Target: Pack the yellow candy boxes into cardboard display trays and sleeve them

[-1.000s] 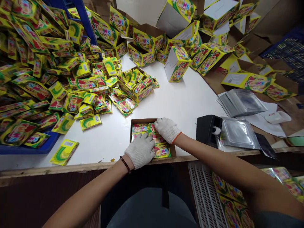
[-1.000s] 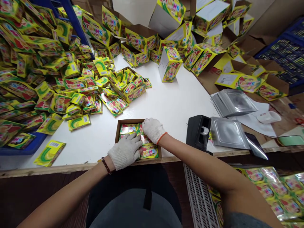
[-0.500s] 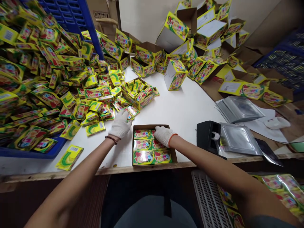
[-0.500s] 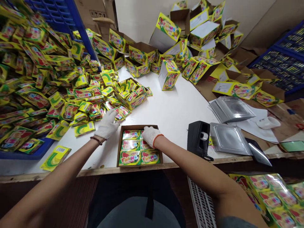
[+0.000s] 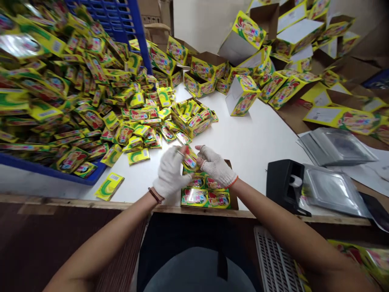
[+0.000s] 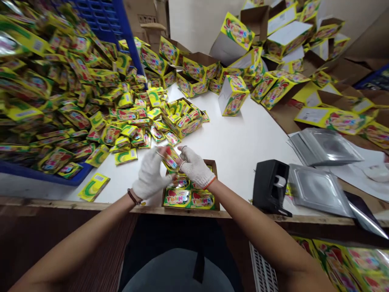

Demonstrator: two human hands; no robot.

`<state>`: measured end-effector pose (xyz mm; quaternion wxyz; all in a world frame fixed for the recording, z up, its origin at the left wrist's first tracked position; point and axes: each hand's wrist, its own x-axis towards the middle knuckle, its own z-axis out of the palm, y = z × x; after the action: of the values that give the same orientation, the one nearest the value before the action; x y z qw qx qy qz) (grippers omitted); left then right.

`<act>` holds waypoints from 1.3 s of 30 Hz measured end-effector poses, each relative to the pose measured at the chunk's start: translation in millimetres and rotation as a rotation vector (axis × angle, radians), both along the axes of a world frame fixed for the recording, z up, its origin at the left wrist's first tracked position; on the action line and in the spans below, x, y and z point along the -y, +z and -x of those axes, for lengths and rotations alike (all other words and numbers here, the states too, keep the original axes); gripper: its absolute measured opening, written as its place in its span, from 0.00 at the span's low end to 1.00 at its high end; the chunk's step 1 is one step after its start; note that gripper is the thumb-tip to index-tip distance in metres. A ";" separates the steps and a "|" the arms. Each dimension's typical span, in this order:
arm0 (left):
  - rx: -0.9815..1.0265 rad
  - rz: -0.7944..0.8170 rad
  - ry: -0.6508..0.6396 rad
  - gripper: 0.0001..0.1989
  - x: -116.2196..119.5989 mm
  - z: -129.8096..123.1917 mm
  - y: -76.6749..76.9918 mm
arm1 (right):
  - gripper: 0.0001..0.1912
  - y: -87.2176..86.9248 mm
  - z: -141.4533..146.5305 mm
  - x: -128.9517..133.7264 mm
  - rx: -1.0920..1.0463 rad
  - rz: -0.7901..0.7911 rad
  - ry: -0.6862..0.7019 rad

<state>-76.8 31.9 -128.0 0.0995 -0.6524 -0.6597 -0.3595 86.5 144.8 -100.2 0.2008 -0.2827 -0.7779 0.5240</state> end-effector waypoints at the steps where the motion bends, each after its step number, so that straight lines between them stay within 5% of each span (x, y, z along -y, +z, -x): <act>1: -0.010 -0.010 -0.055 0.43 7.3 -6.8 0.1 | 0.25 -0.4 3.0 3.1 -0.031 0.007 0.004; 4: 0.003 0.018 -0.049 0.37 18.5 3.1 -4.7 | 0.18 -2.9 -0.7 5.2 0.018 -0.045 0.000; 9: 0.016 0.409 0.394 0.13 24.8 92.5 -19.5 | 0.10 -20.1 -14.0 0.4 0.237 -0.168 0.101; 12: -0.039 0.574 0.562 0.14 31.9 135.0 -28.3 | 0.07 -36.8 -5.0 8.2 0.312 -0.259 0.102; 15: 0.008 0.570 0.554 0.18 38.9 148.0 -34.3 | 0.08 -49.3 7.3 17.4 0.366 -0.362 0.066; 21: 0.644 0.410 0.379 0.23 35.7 108.8 -29.8 | 0.10 -45.6 10.6 14.8 0.481 -0.490 0.153; 25: 1.396 0.180 0.027 0.28 27.0 50.9 -10.1 | 0.11 -32.1 11.4 16.5 0.301 -0.477 0.049; 27: 1.606 0.183 -0.165 0.29 23.3 20.4 2.6 | 0.13 -23.6 14.8 19.8 0.149 -0.355 -0.034; 30: 1.403 0.318 -0.263 0.24 20.0 -8.2 17.6 | 0.17 -9.8 18.2 18.5 -0.002 -0.105 -0.081; 35: 0.700 0.209 0.060 0.16 31.9 12.9 21.9 | 0.18 1.6 6.3 -3.6 -0.101 0.005 -0.145; 39: 0.773 0.241 0.135 0.23 47.4 30.8 17.6 | 0.20 -10.6 7.0 -3.2 -0.197 0.256 -0.193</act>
<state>-107.6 -15.5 -110.4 -0.2098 -0.4315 -0.7272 -0.4909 79.6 148.0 -110.8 0.2876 -0.3266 -0.6507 0.6223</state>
